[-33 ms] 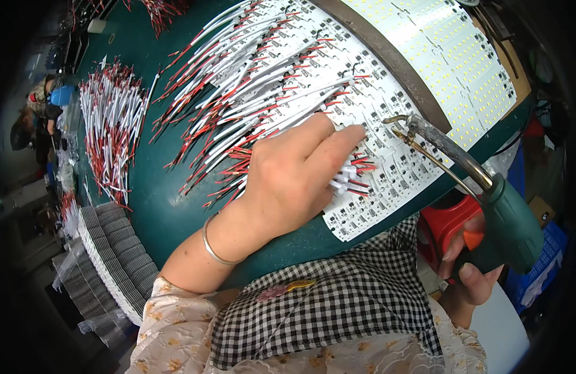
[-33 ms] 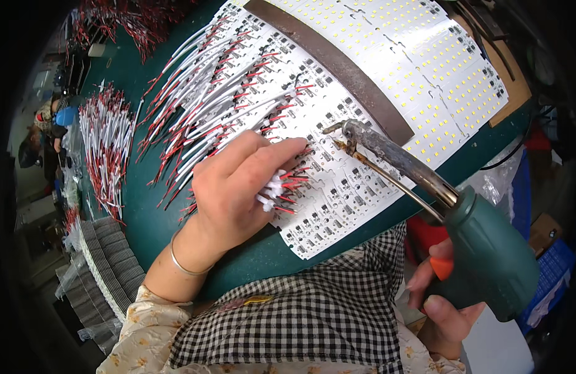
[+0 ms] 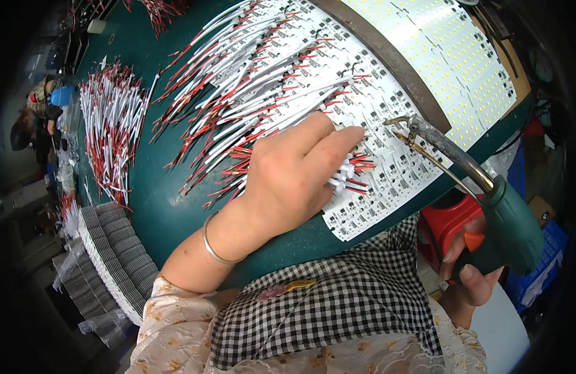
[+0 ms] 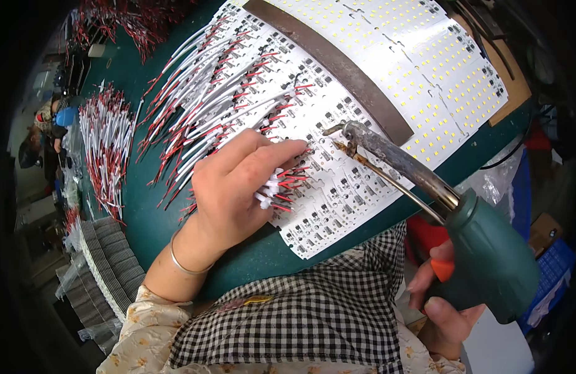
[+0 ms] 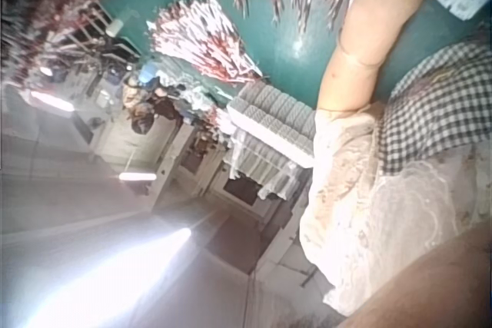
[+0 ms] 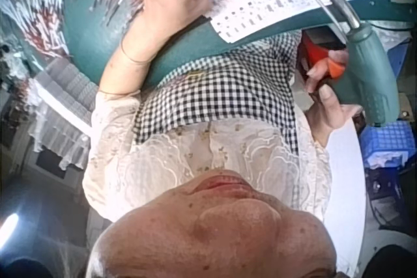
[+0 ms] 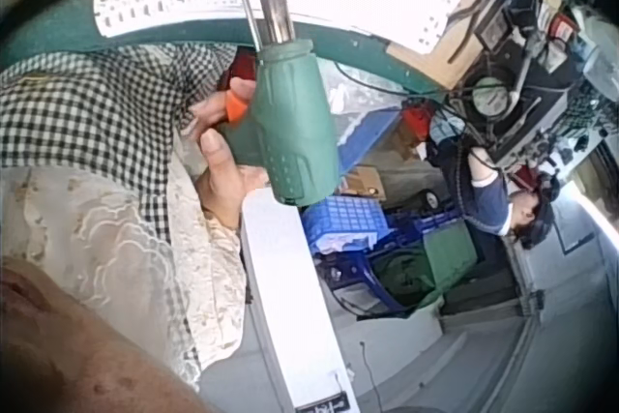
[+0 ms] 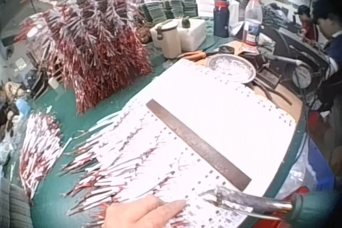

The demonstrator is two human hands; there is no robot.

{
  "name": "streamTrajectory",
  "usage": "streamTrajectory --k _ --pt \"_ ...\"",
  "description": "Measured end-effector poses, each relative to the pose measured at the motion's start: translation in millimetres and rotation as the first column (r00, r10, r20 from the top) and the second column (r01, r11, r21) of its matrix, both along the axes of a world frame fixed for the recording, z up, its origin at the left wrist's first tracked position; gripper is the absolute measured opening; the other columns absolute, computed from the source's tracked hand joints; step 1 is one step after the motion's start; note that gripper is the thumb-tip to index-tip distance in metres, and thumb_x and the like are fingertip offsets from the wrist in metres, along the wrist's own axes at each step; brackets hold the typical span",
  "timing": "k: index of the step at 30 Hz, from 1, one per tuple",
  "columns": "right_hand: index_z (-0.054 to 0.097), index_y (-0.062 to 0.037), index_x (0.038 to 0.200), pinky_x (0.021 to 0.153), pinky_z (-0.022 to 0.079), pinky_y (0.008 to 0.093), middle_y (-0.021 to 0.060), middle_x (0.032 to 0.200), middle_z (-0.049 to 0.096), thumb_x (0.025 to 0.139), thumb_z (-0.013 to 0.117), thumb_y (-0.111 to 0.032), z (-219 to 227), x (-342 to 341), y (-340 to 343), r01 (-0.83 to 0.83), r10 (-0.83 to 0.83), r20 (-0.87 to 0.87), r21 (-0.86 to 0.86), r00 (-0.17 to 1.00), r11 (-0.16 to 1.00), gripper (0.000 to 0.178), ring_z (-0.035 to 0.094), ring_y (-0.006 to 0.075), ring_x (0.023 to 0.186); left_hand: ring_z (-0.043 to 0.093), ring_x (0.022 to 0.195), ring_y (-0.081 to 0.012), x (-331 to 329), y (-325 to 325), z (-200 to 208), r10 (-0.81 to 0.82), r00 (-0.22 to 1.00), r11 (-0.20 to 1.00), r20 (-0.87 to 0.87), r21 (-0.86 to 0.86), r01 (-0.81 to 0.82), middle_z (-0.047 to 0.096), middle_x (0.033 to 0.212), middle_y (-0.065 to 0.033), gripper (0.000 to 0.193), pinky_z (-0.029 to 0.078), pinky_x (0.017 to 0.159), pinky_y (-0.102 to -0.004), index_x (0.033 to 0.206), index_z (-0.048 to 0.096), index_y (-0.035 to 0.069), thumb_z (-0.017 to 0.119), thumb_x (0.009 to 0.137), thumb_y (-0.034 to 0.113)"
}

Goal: The person positions wires onto LED circuit boards and solders them using a soldering gun, picking up additional wires from the table.

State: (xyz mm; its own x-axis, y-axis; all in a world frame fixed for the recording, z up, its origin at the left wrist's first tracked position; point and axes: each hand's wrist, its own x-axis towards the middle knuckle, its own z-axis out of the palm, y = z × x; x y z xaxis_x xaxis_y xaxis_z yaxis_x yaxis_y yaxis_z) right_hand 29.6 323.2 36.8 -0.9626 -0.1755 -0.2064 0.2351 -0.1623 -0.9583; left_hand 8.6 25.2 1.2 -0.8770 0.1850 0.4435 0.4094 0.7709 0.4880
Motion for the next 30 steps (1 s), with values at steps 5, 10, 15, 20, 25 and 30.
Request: streamTrajectory --k 5,10,15,20,25,30 --pt "0.043 0.0135 0.116 0.037 0.04 0.0219 0.0183 0.073 0.06 0.072 0.072 -0.022 6.2 7.7 3.8 -0.059 0.058 0.014 0.077 0.998 0.995 0.063 0.052 0.0157 0.043 0.059 0.058 -0.0167 -2.6 -2.0 2.5 -0.1 0.995 0.995 0.025 -0.003 0.1 0.06 0.072 -0.0056 0.038 0.045 0.047 -0.0279 0.098 0.071 0.006 0.071 0.06 0.002" --pt "0.044 0.012 0.114 0.037 0.04 0.0226 0.0186 0.072 0.06 0.072 0.073 -0.022 2.1 17.4 -2.9 0.042 -0.045 0.019 0.136 0.999 0.99 0.061 0.053 0.0163 0.043 0.059 0.058 -0.0163 -2.2 -3.7 0.7 -0.128 0.992 0.992 0.006 -0.004 0.128 0.061 0.073 -0.0055 0.038 0.045 0.048 -0.0276 0.099 0.072 0.006 0.073 0.061 0.005" --pt "0.047 0.0083 0.106 0.039 0.042 0.0228 0.0195 0.073 0.06 0.073 0.072 -0.02 5.6 15.3 -7.6 -0.002 -0.005 0.052 0.129 0.999 0.992 0.051 0.053 0.0167 0.044 0.059 0.057 -0.0173 -2.0 -0.8 2.0 -0.136 0.99 0.991 -0.037 -0.008 0.136 0.06 0.072 -0.0069 0.04 0.046 0.048 -0.0279 0.1 0.071 0.003 0.071 0.06 0.004" --pt "0.046 0.0039 0.097 0.041 0.043 0.0229 0.021 0.075 0.06 0.075 0.071 -0.016 0.1 16.6 -9.4 -0.043 0.038 0.051 0.088 0.998 0.995 0.038 0.053 0.0172 0.047 0.056 0.057 -0.0194 -2.4 -1.0 -0.6 -0.168 0.982 0.986 -0.08 -0.024 0.167 0.051 0.074 -0.0066 0.035 0.045 0.044 -0.0314 0.098 0.065 -0.001 0.064 0.063 0.003" --pt "0.046 0.003 0.096 0.042 0.043 0.0226 0.0208 0.075 0.06 0.075 0.072 -0.016 5.0 19.0 -10.1 -0.056 0.045 0.075 0.151 0.996 0.987 0.038 0.054 0.0173 0.048 0.056 0.056 -0.019 0.1 3.8 4.8 -0.136 0.99 0.987 -0.042 -0.087 0.132 0.052 0.074 -0.007 0.027 0.045 0.045 -0.0306 0.098 0.064 -0.001 0.062 0.071 0.004" --pt "0.046 0.0018 0.094 0.042 0.043 0.0224 0.0195 0.074 0.059 0.074 0.074 -0.018 3.4 20.1 -11.1 -0.035 0.02 0.086 0.175 0.996 0.984 0.04 0.053 0.0165 0.047 0.056 0.057 -0.0183 -1.1 7.1 6.7 -0.126 0.988 0.984 -0.086 -0.135 0.114 0.051 0.074 -0.0067 0.024 0.044 0.044 -0.0302 0.096 0.064 -0.003 0.061 0.074 0.005"
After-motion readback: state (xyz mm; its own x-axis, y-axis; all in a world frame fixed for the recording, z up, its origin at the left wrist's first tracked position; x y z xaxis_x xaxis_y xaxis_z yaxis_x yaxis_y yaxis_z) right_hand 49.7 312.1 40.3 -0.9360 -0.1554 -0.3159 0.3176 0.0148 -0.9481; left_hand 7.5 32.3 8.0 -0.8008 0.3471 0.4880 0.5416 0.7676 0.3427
